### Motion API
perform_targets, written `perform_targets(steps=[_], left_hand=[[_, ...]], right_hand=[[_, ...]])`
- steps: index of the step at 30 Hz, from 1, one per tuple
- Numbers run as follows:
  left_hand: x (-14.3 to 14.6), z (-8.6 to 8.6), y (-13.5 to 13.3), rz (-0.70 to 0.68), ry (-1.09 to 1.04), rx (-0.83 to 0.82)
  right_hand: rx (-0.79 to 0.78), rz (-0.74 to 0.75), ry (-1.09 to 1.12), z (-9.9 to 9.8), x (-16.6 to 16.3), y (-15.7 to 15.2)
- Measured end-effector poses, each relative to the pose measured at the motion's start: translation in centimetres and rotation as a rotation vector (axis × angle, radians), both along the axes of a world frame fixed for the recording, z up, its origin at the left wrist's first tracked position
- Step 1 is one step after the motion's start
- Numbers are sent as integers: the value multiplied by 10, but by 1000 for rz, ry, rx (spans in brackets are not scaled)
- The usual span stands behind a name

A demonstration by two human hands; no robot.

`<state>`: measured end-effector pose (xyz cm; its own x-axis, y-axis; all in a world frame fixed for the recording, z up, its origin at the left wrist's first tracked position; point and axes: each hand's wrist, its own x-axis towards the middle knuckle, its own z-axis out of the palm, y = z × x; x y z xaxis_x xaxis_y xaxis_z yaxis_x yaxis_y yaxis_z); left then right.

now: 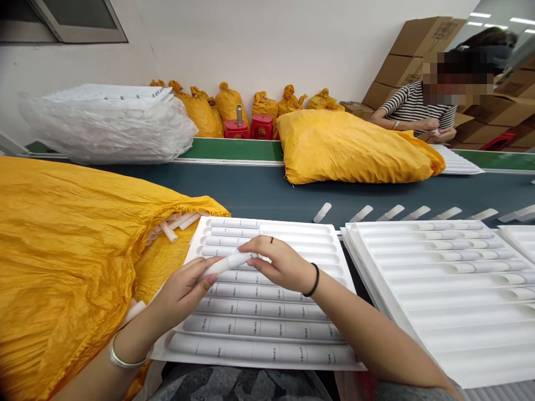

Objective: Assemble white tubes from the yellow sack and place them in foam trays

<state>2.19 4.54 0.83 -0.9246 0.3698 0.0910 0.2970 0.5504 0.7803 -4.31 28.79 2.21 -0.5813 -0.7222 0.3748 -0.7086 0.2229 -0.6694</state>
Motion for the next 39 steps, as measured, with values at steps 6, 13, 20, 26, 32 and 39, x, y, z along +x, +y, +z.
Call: perform_targets(steps=[6,13,20,26,32,39], left_hand=[[4,1,4,-4,305,-140],[16,0,10,-29,370,-202],[25,1,13,-27,213,-253],[10,-23,-77,257,-319,-875],[20,-53,-104,234,-498,-835],[11,-37,-101,403,-300,-760]], right_hand=[[92,-52,14,-2,11,-5],[28,-48,-1,-3,30,-8],[351,-125,442,-2,21,-14],[458,-902,-51,-26,-104,50],[582,-950,-259,-62,-152,75],[671,-966,-113,-30,-121,59]])
